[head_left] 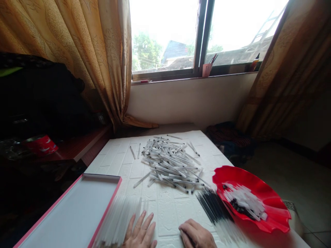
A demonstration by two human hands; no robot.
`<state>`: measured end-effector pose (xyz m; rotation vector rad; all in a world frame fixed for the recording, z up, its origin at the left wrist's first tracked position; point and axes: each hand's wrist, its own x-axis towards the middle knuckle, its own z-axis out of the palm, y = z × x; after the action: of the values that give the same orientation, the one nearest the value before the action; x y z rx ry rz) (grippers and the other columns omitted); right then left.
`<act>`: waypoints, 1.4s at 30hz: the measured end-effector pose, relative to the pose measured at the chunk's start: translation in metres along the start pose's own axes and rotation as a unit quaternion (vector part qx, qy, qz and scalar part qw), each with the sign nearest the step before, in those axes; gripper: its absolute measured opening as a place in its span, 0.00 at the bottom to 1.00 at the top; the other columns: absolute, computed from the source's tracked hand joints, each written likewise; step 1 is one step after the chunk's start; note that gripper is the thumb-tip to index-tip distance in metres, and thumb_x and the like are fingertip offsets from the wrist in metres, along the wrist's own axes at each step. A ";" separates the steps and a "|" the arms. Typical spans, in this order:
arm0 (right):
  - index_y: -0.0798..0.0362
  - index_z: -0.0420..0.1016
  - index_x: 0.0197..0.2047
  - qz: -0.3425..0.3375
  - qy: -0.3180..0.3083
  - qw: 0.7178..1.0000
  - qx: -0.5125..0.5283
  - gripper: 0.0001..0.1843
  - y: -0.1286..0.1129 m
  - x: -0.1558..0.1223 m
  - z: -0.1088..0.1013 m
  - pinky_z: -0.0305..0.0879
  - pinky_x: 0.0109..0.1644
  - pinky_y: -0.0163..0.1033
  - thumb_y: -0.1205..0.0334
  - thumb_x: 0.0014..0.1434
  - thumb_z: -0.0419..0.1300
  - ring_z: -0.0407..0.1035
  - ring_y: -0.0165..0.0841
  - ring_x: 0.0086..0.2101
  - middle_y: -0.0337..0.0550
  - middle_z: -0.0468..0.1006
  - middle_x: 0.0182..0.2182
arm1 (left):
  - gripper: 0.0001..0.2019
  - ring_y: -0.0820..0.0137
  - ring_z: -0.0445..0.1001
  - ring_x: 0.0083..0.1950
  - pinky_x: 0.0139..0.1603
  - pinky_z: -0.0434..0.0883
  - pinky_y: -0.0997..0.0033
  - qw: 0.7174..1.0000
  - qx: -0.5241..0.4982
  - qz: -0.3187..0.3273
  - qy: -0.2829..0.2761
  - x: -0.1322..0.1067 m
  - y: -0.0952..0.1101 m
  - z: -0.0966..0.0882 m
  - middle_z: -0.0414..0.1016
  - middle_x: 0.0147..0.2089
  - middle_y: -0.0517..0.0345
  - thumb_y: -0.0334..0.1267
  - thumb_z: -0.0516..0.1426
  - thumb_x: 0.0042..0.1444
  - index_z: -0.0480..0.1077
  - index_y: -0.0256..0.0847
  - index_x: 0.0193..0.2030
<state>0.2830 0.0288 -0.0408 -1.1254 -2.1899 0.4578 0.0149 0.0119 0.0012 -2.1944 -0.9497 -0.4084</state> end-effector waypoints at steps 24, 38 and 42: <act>0.52 0.75 0.29 0.045 0.036 0.998 0.027 0.14 -0.022 0.015 -0.017 0.66 0.31 0.34 0.67 0.57 0.49 0.74 0.34 0.27 0.46 0.78 0.26 | 0.12 0.63 0.80 0.48 0.72 0.44 0.57 0.990 -0.078 -0.092 0.066 -0.014 0.012 0.022 0.83 0.45 0.59 0.28 0.53 0.54 0.71 0.43 0.43; 0.52 0.75 0.30 0.059 0.042 0.997 0.031 0.13 -0.023 0.015 -0.017 0.65 0.32 0.34 0.68 0.58 0.50 0.74 0.33 0.28 0.44 0.78 0.27 | 0.11 0.65 0.78 0.51 0.71 0.49 0.56 0.987 -0.092 -0.118 0.059 -0.016 0.015 0.023 0.82 0.46 0.60 0.31 0.51 0.57 0.69 0.46 0.44; 0.52 0.75 0.30 0.054 0.042 0.997 0.027 0.14 -0.023 0.015 -0.017 0.65 0.31 0.34 0.67 0.58 0.49 0.74 0.33 0.27 0.45 0.78 0.26 | 0.10 0.65 0.79 0.50 0.71 0.49 0.56 0.987 -0.079 -0.117 0.078 -0.016 0.015 0.026 0.83 0.45 0.59 0.31 0.51 0.58 0.68 0.46 0.44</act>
<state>0.2741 0.0286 -0.0098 -1.2151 -2.0407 0.5031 0.0152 0.0149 -0.0333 -2.1593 -1.1249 -0.7789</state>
